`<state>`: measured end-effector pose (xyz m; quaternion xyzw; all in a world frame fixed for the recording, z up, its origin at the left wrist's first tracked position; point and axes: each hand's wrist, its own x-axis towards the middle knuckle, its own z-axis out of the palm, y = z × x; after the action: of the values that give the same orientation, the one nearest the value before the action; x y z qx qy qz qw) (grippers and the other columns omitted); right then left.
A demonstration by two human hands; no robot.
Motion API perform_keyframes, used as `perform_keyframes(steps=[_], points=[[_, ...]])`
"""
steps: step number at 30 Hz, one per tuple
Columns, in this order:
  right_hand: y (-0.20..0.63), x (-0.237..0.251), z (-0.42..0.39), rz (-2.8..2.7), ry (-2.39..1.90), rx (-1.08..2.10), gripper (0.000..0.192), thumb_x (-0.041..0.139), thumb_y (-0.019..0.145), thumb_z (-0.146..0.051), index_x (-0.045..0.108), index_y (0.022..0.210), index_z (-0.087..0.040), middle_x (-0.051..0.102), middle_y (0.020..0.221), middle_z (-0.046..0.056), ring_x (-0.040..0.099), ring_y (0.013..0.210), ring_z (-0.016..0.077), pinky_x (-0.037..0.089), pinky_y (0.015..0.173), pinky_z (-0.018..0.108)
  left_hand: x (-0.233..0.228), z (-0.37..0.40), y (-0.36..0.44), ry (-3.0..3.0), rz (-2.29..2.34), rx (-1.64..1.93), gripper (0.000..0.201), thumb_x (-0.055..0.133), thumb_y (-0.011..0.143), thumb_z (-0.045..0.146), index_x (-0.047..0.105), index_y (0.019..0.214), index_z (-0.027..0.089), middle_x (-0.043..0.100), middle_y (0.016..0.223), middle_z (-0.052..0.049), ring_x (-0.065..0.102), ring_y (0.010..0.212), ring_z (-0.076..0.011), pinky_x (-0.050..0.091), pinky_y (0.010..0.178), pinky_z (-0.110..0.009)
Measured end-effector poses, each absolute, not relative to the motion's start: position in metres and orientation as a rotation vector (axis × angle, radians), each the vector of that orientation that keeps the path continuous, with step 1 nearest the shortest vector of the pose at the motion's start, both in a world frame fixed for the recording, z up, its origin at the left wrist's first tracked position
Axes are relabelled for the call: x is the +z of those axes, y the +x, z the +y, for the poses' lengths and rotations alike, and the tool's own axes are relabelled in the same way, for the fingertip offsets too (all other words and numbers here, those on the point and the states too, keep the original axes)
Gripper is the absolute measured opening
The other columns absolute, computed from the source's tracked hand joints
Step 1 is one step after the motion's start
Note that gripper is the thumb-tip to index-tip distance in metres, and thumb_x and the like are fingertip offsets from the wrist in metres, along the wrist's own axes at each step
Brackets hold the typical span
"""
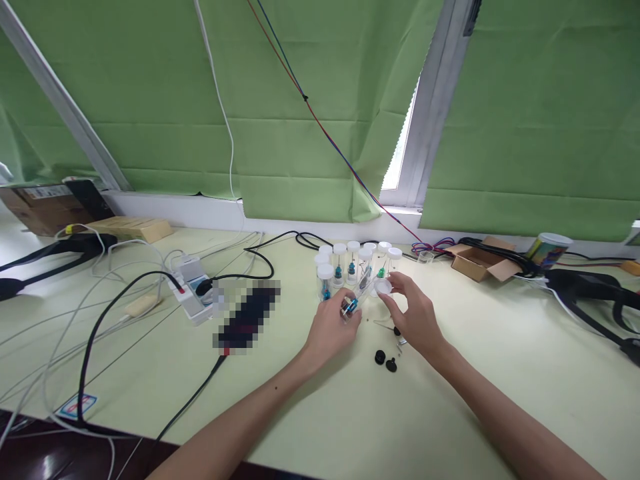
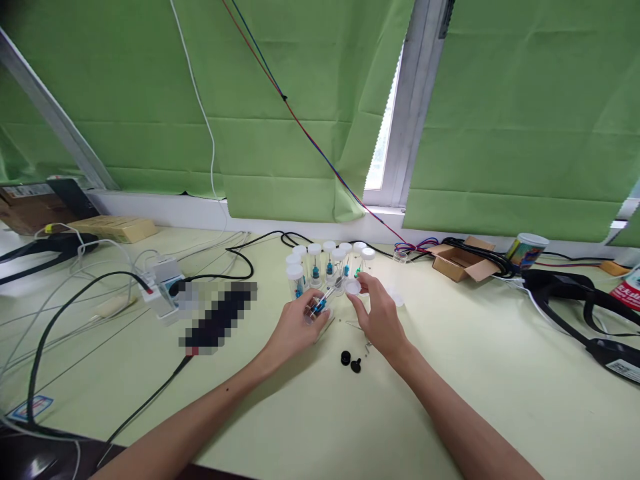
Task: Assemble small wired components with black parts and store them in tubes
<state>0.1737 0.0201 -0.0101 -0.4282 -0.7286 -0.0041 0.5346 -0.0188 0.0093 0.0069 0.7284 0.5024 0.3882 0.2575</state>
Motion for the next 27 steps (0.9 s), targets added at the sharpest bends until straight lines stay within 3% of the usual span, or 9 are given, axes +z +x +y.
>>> perform_keyframes(steps=[6, 18, 27], points=[[0.1756, -0.0113, 0.0223, -1.733, -1.017, -0.032, 0.033, 0.053, 0.095, -0.032, 0.046, 0.126, -0.022, 0.063, 0.108, 0.011, 0.062, 0.087, 0.0216, 0.056, 0.08, 0.043, 0.0074, 0.0093, -0.0179, 1.983, 1.355, 1.015, 0.014, 0.057, 0.081, 0.03, 0.058, 0.094, 0.024, 0.061, 0.071, 0.002, 0.052, 0.059, -0.0151, 0.038, 0.058, -0.026], [0.1746, -0.007, 0.0202, -1.685, -0.998, 0.094, 0.022, 0.047, 0.098, -0.026, 0.048, 0.12, -0.022, 0.059, 0.113, 0.009, 0.064, 0.096, 0.0213, 0.055, 0.086, 0.042, 0.0094, 0.0107, -0.0192, 1.988, 1.337, 1.003, 0.014, 0.057, 0.081, 0.031, 0.059, 0.093, 0.023, 0.061, 0.071, 0.002, 0.052, 0.058, -0.0146, 0.039, 0.059, -0.026], [0.1741, -0.0033, 0.016, -1.708, -0.993, 0.075, 0.021, 0.042, 0.099, -0.022, 0.053, 0.116, -0.022, 0.059, 0.108, 0.009, 0.061, 0.095, 0.021, 0.054, 0.082, 0.038, 0.0092, 0.0082, -0.017, 2.055, 1.3, 0.962, 0.016, 0.057, 0.08, 0.029, 0.06, 0.094, 0.022, 0.059, 0.072, 0.002, 0.05, 0.061, -0.0142, 0.038, 0.06, -0.025]])
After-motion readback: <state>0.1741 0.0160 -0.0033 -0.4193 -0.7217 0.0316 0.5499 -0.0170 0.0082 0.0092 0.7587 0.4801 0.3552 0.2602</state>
